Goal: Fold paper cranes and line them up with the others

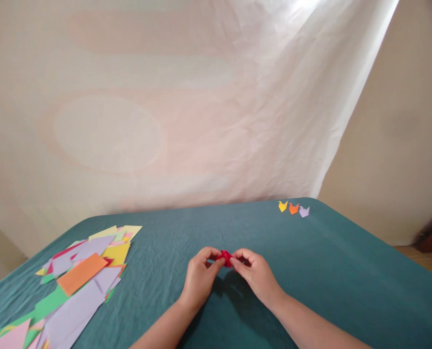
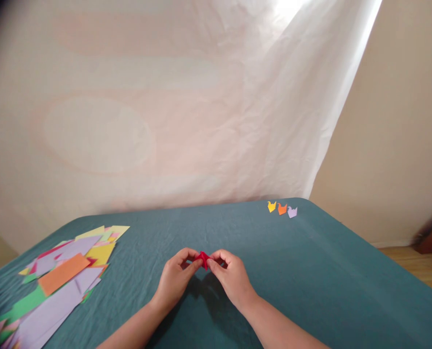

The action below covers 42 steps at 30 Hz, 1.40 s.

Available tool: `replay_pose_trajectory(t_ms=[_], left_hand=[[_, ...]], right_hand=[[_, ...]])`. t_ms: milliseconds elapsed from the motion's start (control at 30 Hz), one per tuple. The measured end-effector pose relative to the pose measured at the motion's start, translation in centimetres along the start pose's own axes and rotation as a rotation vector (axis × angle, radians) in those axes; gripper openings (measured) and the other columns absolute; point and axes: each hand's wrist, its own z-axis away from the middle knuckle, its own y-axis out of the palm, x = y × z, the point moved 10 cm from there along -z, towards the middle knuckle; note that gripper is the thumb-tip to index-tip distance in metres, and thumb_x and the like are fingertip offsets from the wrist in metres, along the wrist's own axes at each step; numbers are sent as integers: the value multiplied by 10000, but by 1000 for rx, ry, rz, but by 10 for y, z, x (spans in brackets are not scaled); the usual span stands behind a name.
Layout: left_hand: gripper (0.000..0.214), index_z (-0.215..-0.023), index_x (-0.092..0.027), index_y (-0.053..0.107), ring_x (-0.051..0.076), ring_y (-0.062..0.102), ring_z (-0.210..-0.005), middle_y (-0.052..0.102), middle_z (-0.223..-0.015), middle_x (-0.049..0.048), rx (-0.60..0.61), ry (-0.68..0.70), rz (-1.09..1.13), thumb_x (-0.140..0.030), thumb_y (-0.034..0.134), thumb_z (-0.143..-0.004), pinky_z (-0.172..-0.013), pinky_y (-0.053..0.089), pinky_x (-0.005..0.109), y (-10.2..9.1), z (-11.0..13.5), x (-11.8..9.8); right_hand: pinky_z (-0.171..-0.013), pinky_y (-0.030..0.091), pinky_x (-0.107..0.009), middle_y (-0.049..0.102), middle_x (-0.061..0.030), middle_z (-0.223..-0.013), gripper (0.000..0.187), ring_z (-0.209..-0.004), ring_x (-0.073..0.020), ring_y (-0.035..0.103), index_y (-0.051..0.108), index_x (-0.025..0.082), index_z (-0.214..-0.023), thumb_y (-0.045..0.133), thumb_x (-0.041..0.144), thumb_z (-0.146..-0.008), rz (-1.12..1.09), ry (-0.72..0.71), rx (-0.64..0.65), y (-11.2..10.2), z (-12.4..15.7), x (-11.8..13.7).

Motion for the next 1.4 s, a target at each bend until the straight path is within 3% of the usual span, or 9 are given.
replay_pose_trajectory(t_ms=[233, 400, 467, 600, 733, 867, 1000, 1200, 1400], left_hand=[[239, -710, -168, 539, 124, 562, -573, 628, -642, -3, 34, -136, 309, -381, 636, -753, -579, 461, 231, 3, -6, 32], [255, -713, -177, 473, 116, 565, -579, 618, -646, -11, 40, -164, 399, -361, 650, -734, -574, 471, 228, 5, -7, 36], [237, -830, -182, 499, 125, 576, -620, 606, -687, -17, 44, -133, 404, -333, 650, -725, -566, 478, 226, 4, -8, 31], [457, -1155, -224, 486, 142, 585, -703, 600, -782, -11, 114, -57, 318, -265, 621, -721, -561, 471, 214, 7, -7, 16], [232, -955, -187, 626, 163, 585, -768, 623, -879, 42, 198, -10, 154, -199, 559, -734, -598, 465, 225, 11, -5, 10], [146, -812, -192, 654, 162, 572, -761, 629, -826, 27, 244, 77, -52, -150, 554, -715, -648, 430, 232, 12, -2, 3], [68, -734, -200, 647, 157, 558, -748, 609, -789, 11, 233, 144, -162, -178, 591, -703, -668, 407, 230, 9, -1, -6], [40, -717, -184, 601, 157, 552, -789, 587, -864, 20, 226, 115, -93, -223, 611, -719, -661, 407, 218, 3, -4, -3], [195, -676, -161, 549, 168, 562, -833, 597, -905, 49, 305, 7, 217, -320, 628, -758, -720, 426, 239, 5, -6, 4]], right_hand=[[-508, 366, -227, 584, 11, -619, 316, -511, -120, 484, 597, 177, -812, 536, 487, -828, -154, 87, -101, -11, -3, -26], [-515, 372, -226, 591, 6, -629, 312, -506, -116, 481, 565, 183, -779, 535, 490, -823, -168, 113, -108, -10, -3, -28], [-528, 387, -230, 591, 4, -646, 297, -526, -122, 497, 552, 189, -770, 537, 482, -820, -152, 111, -100, -9, -2, -24], [-580, 434, -245, 578, 10, -697, 230, -592, -135, 537, 524, 203, -782, 553, 430, -806, -153, 76, -81, -6, -2, -17], [-587, 463, -259, 607, -7, -812, 160, -660, -151, 576, 494, 217, -900, 559, 310, -788, -139, 47, -68, -5, -2, -12], [-772, 473, -297, 548, -55, -1173, 428, -1021, -188, 546, 479, 247, -1158, 517, 126, -749, 40, -152, -42, -8, 2, 19], [-939, 399, -355, 577, -41, -1108, 506, -1063, -189, 525, 557, 261, -1133, 484, 25, -692, 205, -288, 109, 5, 7, 35], [-847, 427, -328, 621, -22, -978, 371, -917, -185, 576, 613, 242, -1027, 561, 81, -696, 228, -157, 84, -3, -2, 12], [-764, 419, -298, 643, -26, -930, 251, -851, -183, 573, 608, 206, -1024, 589, 231, -775, 111, -78, 114, -8, -7, 3]])
